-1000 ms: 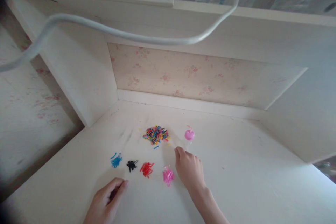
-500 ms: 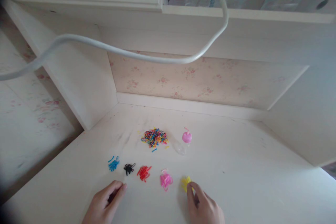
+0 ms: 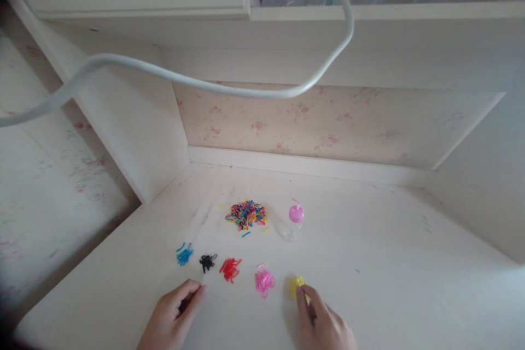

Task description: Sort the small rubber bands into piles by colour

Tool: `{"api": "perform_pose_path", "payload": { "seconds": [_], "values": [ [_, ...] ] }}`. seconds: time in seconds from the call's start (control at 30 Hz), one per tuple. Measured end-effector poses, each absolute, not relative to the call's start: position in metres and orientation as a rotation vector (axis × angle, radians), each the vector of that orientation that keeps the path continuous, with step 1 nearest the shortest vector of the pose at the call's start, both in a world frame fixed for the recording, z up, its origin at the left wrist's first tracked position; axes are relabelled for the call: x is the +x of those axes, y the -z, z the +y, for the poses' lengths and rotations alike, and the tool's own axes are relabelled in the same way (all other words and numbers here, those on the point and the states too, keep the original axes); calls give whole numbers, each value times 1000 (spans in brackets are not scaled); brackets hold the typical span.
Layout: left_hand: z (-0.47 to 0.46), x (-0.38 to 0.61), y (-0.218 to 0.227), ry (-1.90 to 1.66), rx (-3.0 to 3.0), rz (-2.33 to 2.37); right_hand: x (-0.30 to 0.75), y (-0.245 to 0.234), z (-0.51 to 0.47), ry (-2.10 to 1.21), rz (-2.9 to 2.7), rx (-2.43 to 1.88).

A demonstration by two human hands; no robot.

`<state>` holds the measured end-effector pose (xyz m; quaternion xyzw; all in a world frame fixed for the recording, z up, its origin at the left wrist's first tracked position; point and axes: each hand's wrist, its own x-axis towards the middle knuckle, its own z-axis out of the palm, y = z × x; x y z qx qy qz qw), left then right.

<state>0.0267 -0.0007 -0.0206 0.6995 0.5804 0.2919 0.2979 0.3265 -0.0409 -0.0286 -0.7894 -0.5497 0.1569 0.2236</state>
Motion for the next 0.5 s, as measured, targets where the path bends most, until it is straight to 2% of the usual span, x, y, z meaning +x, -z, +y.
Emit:
{"api": "perform_pose_path", "payload": {
  "seconds": [0.33, 0.5],
  "values": [
    [-1, 27, 20, -765, 1853, 1538, 330, 31, -42, -479, -1467, -2196],
    [-3, 28, 14, -781, 1806, 1554, 321, 12, -26, -434, -1571, -2124]
  ]
}}
